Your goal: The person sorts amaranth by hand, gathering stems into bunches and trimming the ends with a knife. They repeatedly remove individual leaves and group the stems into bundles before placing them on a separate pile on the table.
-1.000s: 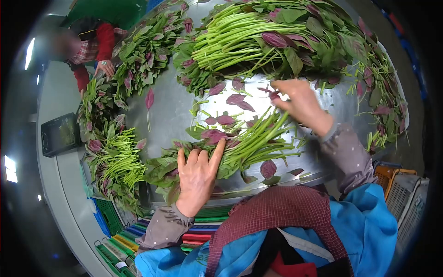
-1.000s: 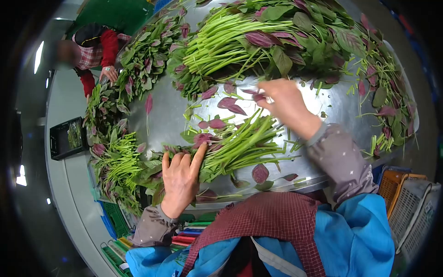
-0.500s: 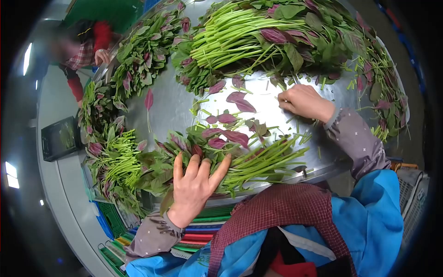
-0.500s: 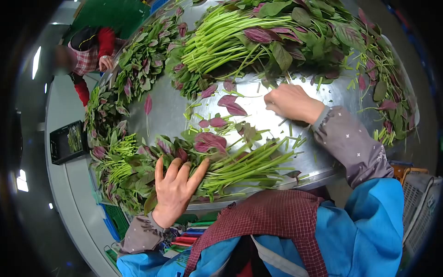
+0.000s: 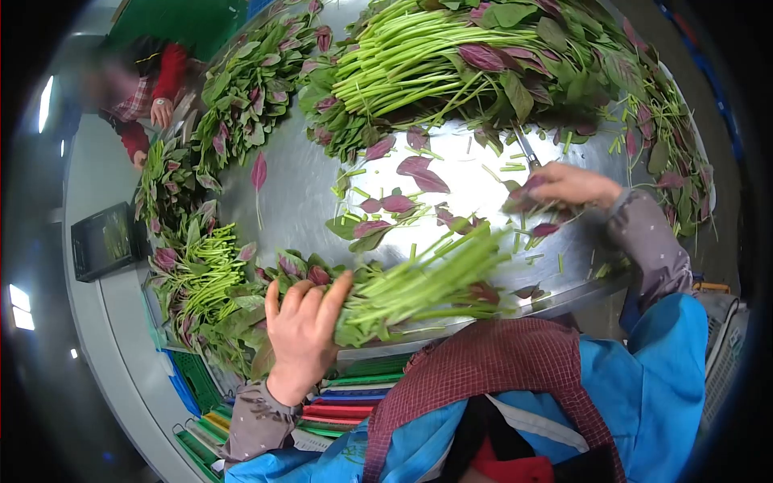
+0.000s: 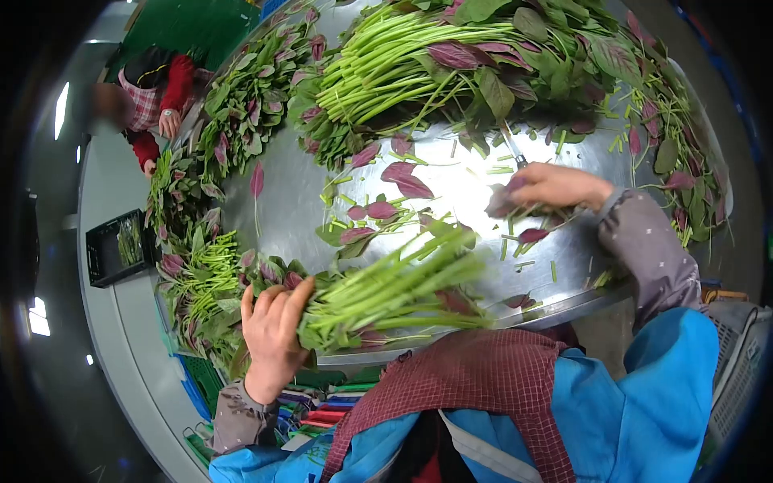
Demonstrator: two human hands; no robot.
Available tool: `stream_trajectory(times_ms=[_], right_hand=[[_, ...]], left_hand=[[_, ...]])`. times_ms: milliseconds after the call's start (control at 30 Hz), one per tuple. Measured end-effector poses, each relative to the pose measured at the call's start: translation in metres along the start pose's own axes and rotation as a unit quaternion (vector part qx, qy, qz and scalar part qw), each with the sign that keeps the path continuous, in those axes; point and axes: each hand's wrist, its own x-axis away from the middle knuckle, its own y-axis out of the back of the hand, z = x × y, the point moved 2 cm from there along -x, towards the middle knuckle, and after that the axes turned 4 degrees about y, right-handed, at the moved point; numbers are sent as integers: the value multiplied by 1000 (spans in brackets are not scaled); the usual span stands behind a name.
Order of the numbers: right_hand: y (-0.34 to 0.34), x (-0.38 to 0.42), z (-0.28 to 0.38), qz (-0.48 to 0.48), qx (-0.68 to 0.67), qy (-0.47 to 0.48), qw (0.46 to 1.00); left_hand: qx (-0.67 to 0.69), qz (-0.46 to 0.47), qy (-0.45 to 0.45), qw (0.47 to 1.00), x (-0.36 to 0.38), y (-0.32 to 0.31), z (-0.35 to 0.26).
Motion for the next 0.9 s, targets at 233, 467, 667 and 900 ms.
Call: stream_trajectory(times_ms=[233, 467, 667, 900], right_hand=[[-40, -15, 63, 17, 12, 100, 995], [-31, -34, 5, -276, -219, 30, 935], [-30, -31, 64, -137, -76, 101, 982], [-95, -73, 77, -152, 12, 141, 978]], left_hand=[[155, 65, 78, 983, -3, -15, 13], [215, 83, 167, 959, 17, -27, 33], [222, 73, 160, 959, 12, -31, 29], [220, 98, 144, 960, 2, -33, 17]])
